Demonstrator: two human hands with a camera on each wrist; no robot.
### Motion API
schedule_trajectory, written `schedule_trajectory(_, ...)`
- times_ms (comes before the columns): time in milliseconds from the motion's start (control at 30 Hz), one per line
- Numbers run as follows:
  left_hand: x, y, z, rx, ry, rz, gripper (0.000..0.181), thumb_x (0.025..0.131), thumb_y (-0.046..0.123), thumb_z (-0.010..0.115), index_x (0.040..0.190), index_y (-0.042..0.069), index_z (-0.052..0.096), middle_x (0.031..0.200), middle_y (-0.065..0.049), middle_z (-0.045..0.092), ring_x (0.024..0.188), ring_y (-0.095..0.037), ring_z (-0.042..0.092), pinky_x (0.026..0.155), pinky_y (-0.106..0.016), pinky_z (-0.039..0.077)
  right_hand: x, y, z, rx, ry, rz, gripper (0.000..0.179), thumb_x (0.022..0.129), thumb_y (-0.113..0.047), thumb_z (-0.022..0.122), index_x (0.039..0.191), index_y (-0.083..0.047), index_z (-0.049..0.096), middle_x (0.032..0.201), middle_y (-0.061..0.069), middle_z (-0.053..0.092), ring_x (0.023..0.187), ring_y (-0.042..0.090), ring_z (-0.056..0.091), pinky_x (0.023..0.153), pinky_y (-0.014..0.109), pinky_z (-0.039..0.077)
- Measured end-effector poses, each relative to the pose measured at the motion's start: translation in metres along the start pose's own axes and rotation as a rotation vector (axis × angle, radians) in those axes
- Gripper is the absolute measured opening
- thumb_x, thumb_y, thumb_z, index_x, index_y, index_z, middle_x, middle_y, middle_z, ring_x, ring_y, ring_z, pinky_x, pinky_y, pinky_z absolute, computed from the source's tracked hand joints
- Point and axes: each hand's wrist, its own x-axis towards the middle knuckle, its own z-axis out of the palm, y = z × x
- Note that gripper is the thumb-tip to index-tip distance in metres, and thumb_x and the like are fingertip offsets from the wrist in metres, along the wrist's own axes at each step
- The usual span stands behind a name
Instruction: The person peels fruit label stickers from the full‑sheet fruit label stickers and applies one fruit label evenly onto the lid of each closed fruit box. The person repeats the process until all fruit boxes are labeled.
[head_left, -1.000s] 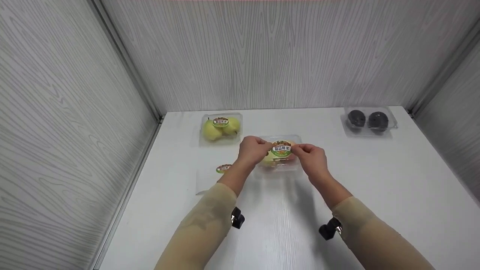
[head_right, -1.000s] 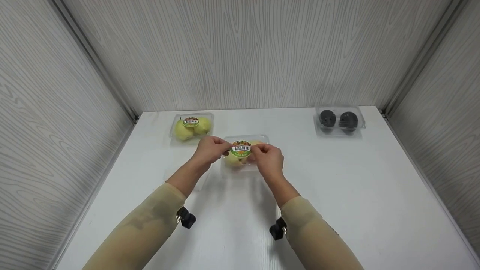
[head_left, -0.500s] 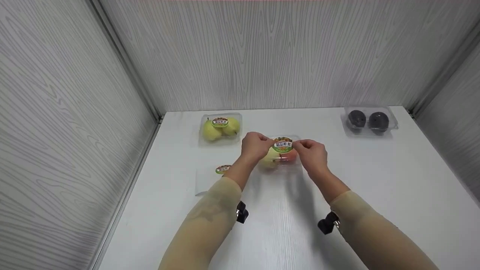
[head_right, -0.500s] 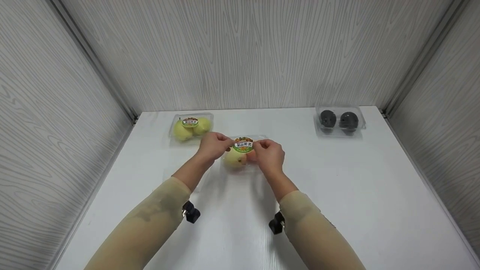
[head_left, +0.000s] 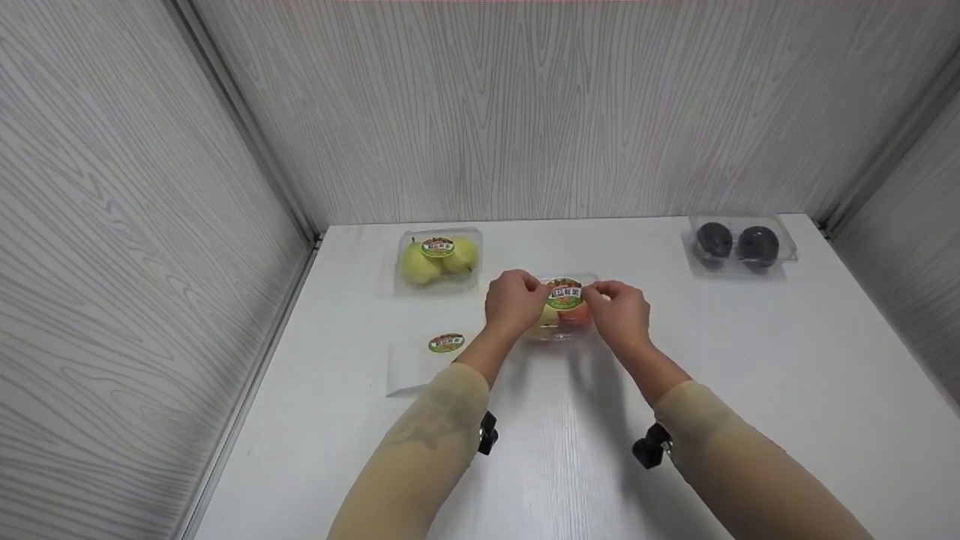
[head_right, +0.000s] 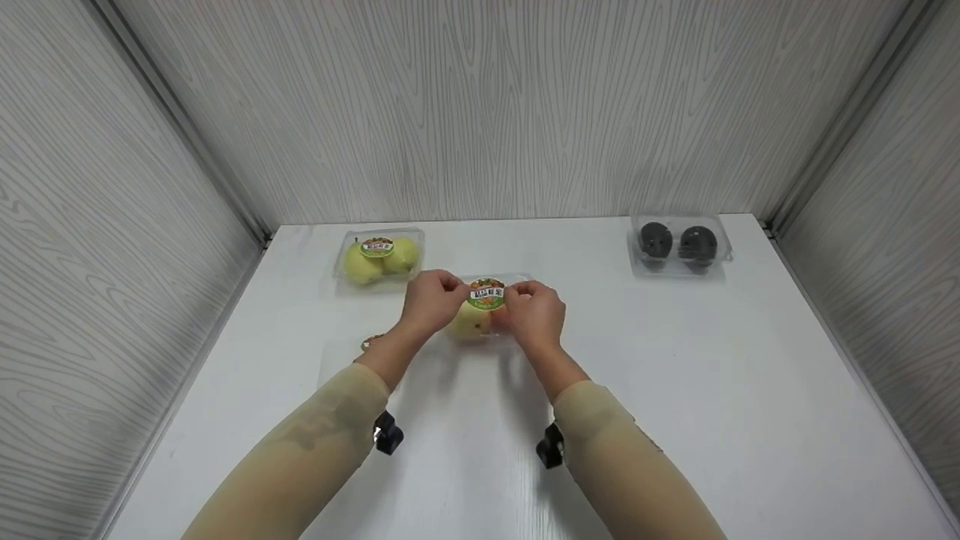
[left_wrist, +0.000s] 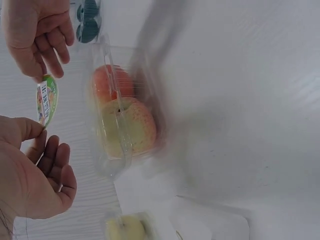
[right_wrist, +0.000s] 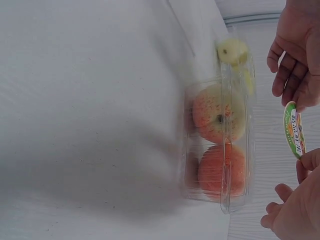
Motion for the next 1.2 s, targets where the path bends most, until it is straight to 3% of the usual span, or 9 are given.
schedule_trajectory(100,-0.001,-0.004,0.005,0.105,0.041,0.1,0.016,0.099,0.024,0.07,0.093,0.01,0.076,0.089,-0.002,0.072,0.084,-0.02,0.067,0.078,-0.038,0.054,0.001,0.002,0.003,-0.039,0.025,-0.037,0.033,0.104,-0.027,0.063,0.119,0.0,0.074,0.135,0.016,0.07,0.123,0.03,0.059,0.102,0.045,0.048)
schedule_trajectory(200,-0.001,-0.009,0.01,0.229,0.103,0.202,0.017,0.099,0.024,0.07,0.091,0.01,0.076,0.094,-0.004,0.072,0.09,-0.023,0.068,0.081,-0.042,0.055,0.002,0.005,0.006,-0.086,0.051,-0.102,0.029,0.103,-0.025,0.063,0.113,-0.001,0.076,0.139,0.016,0.068,0.127,0.032,0.06,0.1,0.047,0.049)
schedule_trajectory(300,-0.001,-0.015,0.014,0.318,0.174,0.288,0.018,0.097,0.024,0.071,0.087,0.011,0.076,0.1,-0.005,0.073,0.096,-0.025,0.068,0.082,-0.045,0.055,0.003,0.008,0.01,-0.146,0.071,-0.206,0.024,0.102,-0.019,0.061,0.105,0.0,0.074,0.145,0.02,0.063,0.142,0.037,0.053,0.111,0.05,0.046)
schedule_trajectory(433,0.001,-0.02,0.019,0.378,0.228,0.353,0.017,0.097,0.023,0.072,0.085,0.011,0.075,0.115,-0.006,0.074,0.111,-0.025,0.067,0.087,-0.046,0.054,0.006,0.013,0.014,-0.248,0.09,-0.366,0.017,0.102,-0.012,0.06,0.099,0.002,0.068,0.15,0.026,0.057,0.15,0.045,0.041,0.123,0.056,0.031)
schedule_trajectory(567,0.004,-0.024,0.023,0.425,0.224,0.371,0.018,0.099,0.024,0.071,0.088,0.01,0.075,0.13,-0.008,0.071,0.128,-0.026,0.062,0.096,-0.047,0.053,0.011,0.017,0.016,-0.382,0.074,-0.468,0.014,0.102,-0.011,0.061,0.1,0.003,0.065,0.153,0.028,0.053,0.153,0.047,0.035,0.127,0.057,0.019)
schedule_trajectory(767,0.009,-0.029,0.026,0.461,0.203,0.363,0.02,0.101,0.024,0.068,0.093,0.008,0.076,0.138,-0.01,0.068,0.137,-0.028,0.056,0.103,-0.048,0.05,0.018,0.019,0.017,-0.536,0.018,-0.487,0.02,0.105,-0.015,0.058,0.105,0.003,0.065,0.158,0.026,0.049,0.156,0.044,0.03,0.128,0.055,0.016)
schedule_trajectory(1200,0.015,-0.027,0.027,0.497,0.17,0.335,0.022,0.102,0.026,0.066,0.099,0.008,0.077,0.141,-0.01,0.066,0.141,-0.029,0.053,0.108,-0.048,0.047,0.026,0.024,0.019,-0.549,0.005,-0.457,0.025,0.106,-0.016,0.052,0.103,0.004,0.066,0.157,0.026,0.049,0.156,0.044,0.029,0.128,0.056,0.014)
